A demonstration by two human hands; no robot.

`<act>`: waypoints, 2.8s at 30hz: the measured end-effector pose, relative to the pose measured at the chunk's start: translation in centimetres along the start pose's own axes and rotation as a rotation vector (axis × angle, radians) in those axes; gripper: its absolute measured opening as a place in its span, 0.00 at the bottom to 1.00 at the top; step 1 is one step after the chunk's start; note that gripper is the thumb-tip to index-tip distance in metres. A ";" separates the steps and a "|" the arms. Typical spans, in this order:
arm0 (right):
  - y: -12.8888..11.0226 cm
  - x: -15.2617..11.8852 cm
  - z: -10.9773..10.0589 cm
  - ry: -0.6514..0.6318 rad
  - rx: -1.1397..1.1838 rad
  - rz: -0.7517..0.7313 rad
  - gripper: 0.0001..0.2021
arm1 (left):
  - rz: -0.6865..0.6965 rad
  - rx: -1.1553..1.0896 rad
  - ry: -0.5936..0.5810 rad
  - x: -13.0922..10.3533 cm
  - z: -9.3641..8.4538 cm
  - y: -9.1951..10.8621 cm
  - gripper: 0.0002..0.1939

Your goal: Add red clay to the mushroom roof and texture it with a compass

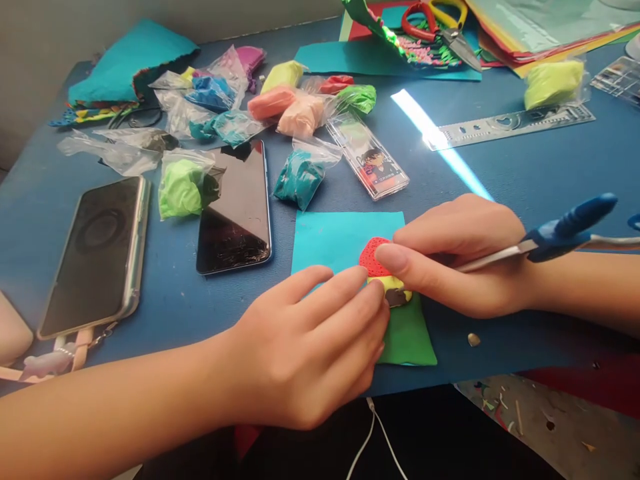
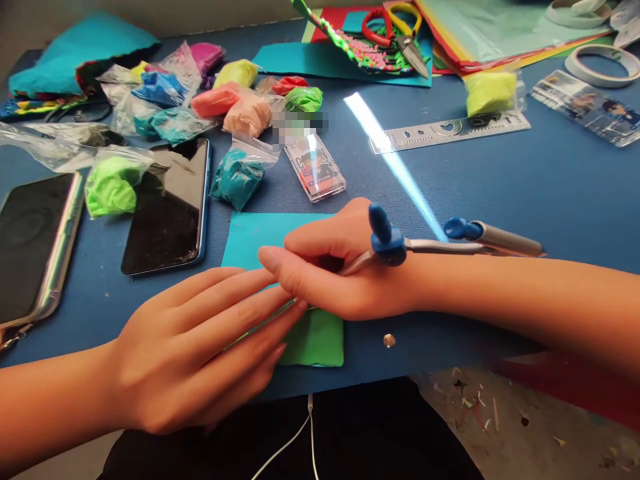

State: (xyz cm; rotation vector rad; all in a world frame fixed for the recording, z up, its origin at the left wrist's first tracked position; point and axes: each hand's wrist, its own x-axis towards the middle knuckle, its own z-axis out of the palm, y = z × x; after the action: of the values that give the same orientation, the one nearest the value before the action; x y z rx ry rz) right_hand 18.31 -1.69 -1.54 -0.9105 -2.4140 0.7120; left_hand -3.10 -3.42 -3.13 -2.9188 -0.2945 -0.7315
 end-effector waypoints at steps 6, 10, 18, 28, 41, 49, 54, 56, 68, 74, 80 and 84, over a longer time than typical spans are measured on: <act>0.1 -0.2 0.1 -0.013 0.073 -0.032 0.22 | 0.010 -0.031 -0.025 -0.1 -0.2 -0.1 0.11; 0.3 0.0 0.0 -0.028 0.090 -0.044 0.23 | 0.008 -0.048 -0.027 -0.2 -0.2 -0.1 0.11; 0.2 0.1 -0.1 -0.079 0.086 -0.041 0.22 | 0.007 -0.061 -0.032 -0.1 0.0 -0.1 0.12; -0.1 0.1 -0.3 -0.080 0.047 -0.012 0.22 | 0.012 -0.037 -0.031 0.0 -0.1 -0.3 0.12; 0.3 0.0 0.1 -0.047 0.065 -0.021 0.23 | 0.014 -0.044 -0.031 -0.1 -0.1 -0.3 0.12; 0.3 0.2 -0.3 -0.101 0.039 -0.033 0.22 | 0.011 -0.054 -0.026 0.1 -0.1 -0.2 0.12; 0.2 0.2 -0.3 -0.100 0.021 -0.025 0.22 | 0.008 -0.036 -0.031 0.0 -0.1 -0.2 0.11; 0.2 0.2 -0.3 -0.104 0.016 -0.022 0.22 | 0.010 -0.036 -0.034 0.0 -0.1 -0.2 0.11; 0.3 0.2 -0.4 -0.112 0.034 -0.027 0.22 | 0.013 -0.027 -0.047 0.0 -0.2 -0.3 0.11; 0.3 0.3 -0.3 -0.120 0.033 -0.031 0.22 | 0.011 -0.024 -0.047 0.0 -0.2 -0.2 0.11; 0.2 0.4 -0.2 -0.088 0.048 -0.030 0.22 | 0.013 -0.039 -0.046 0.1 -0.1 -0.3 0.11; 0.2 0.5 -0.2 -0.104 0.060 -0.047 0.21 | 0.013 -0.033 -0.044 0.0 -0.2 -0.3 0.11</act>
State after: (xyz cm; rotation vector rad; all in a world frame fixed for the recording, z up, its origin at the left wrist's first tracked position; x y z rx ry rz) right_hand 18.20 -1.17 -1.37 -0.8089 -2.4815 0.8280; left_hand -3.21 -3.14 -2.94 -2.9681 -0.2692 -0.6779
